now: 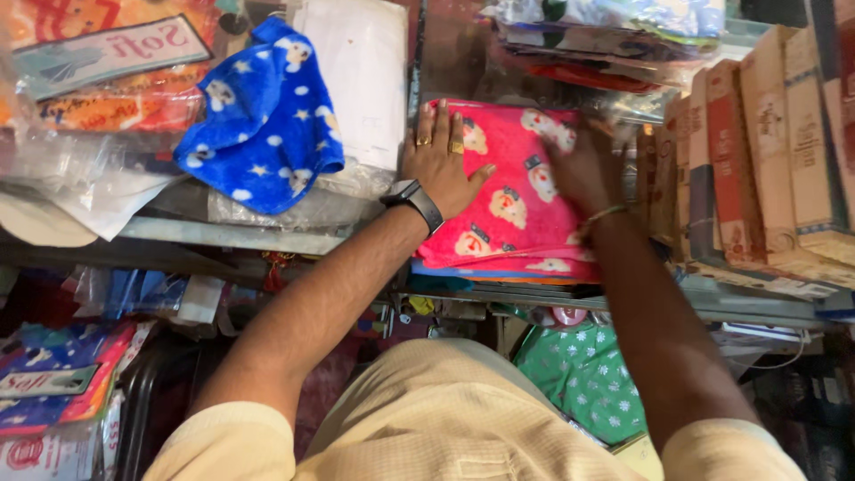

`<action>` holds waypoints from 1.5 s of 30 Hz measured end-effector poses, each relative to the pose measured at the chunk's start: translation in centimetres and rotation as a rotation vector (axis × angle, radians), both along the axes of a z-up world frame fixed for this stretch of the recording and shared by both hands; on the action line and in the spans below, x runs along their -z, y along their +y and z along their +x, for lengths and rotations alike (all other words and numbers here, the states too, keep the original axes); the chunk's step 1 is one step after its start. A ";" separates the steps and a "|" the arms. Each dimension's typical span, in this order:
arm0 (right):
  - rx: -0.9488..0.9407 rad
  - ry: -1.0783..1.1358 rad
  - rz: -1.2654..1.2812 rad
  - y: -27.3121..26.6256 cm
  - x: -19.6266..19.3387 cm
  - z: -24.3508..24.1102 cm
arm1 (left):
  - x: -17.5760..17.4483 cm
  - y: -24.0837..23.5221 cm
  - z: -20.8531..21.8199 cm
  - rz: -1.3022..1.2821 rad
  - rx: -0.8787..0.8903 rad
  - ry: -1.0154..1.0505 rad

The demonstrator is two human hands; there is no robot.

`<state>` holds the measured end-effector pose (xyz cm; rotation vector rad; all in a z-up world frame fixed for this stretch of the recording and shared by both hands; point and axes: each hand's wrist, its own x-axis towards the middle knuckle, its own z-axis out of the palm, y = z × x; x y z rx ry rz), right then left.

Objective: The person sorts through and organizes several small patterned towels and pieces of clothing by hand on a glass-topped counter, unfolding them and placing them into a stack.

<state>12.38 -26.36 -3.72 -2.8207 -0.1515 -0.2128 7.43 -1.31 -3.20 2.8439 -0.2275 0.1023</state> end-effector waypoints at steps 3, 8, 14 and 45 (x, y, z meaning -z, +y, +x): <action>-0.011 -0.179 -0.104 -2.4 1.7 0.3 | -1.6 -0.3 -1.0 -0.053 -0.018 -0.079; -0.354 -0.439 0.327 1.9 -3.5 -5.7 | -4.8 1.7 -10.7 -0.298 0.287 -0.449; -0.740 -0.093 0.514 14.6 -10.3 -10.9 | -9.3 13.3 -14.5 -0.327 -0.059 -0.508; -0.394 -0.146 0.611 3.9 -24.6 -13.7 | -13.6 15.2 -6.1 -0.095 0.252 -0.342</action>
